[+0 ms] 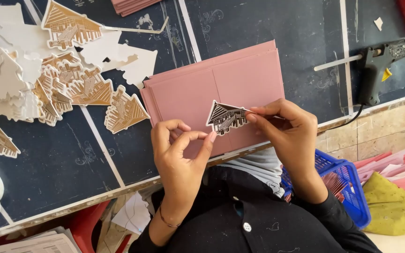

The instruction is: The person uses a hot glue gun to apply adhesive to white paper cutouts shaped like houses and presses them onto pink folded cards. They repeat this process for multiple cards, stacking the finished items on the table.

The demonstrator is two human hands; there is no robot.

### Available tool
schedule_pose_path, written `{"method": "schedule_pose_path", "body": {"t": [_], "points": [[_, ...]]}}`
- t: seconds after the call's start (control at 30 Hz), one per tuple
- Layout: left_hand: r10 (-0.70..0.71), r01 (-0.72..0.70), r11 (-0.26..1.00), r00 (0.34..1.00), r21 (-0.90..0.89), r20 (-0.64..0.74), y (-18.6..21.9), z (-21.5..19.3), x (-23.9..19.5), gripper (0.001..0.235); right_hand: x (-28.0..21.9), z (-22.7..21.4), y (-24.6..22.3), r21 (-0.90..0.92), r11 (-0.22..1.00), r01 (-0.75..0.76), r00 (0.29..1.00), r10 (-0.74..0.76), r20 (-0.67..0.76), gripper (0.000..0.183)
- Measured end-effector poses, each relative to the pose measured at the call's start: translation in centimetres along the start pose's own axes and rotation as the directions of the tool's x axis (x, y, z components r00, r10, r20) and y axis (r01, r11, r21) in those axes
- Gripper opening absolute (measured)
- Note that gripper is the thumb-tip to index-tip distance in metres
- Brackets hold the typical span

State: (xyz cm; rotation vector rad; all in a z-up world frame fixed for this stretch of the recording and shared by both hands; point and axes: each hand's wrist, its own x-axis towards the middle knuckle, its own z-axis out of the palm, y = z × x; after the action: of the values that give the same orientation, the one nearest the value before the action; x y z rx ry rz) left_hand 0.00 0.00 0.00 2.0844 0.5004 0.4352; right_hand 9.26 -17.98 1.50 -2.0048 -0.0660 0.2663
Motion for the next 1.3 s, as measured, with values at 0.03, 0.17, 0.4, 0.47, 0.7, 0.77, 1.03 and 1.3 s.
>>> {"method": "schedule_pose_path", "body": {"t": [0.03,0.17,0.4,0.47,0.7,0.77,1.03,1.3], "points": [[-0.001,0.001,1.000,1.000,-0.001,0.002,0.0,0.0,0.0,0.020,0.1,0.0,-0.1,-0.001,1.000,-0.003,1.000,0.003,-0.001,0.017],[0.009,-0.009,0.999,1.000,0.037,0.002,-0.3,0.2,-0.1,0.021,0.2,0.0,-0.3,-0.098,0.994,0.048,0.999,-0.049,-0.007,0.018],[0.042,-0.041,0.996,0.999,0.081,-0.015,-0.5,0.4,-0.1,0.021,0.2,0.3,0.1,-0.169,0.980,0.102,0.995,-0.104,-0.005,0.016],[0.043,-0.042,0.996,0.999,0.083,-0.017,-0.5,0.5,-0.1,0.021,0.2,0.4,0.0,-0.167,0.981,0.100,0.995,-0.103,-0.005,0.016],[0.061,-0.058,0.993,0.998,0.106,-0.026,-0.7,0.6,-0.1,0.022,0.2,0.5,0.0,-0.173,0.978,0.119,0.992,-0.123,-0.013,0.015],[0.058,-0.054,0.992,0.998,0.110,-0.028,-0.6,0.7,-0.1,0.022,0.1,0.6,0.0,-0.177,0.977,0.117,0.992,-0.122,-0.018,0.015],[0.061,-0.056,0.990,0.997,0.133,-0.039,-0.6,0.8,0.0,0.022,0.2,0.6,0.4,-0.190,0.974,0.128,0.991,-0.133,-0.018,0.015],[0.086,-0.077,0.982,0.995,0.173,-0.042,-0.7,1.0,0.0,0.023,0.2,0.8,0.6,-0.212,0.966,0.149,0.987,-0.157,-0.021,0.016]]}}
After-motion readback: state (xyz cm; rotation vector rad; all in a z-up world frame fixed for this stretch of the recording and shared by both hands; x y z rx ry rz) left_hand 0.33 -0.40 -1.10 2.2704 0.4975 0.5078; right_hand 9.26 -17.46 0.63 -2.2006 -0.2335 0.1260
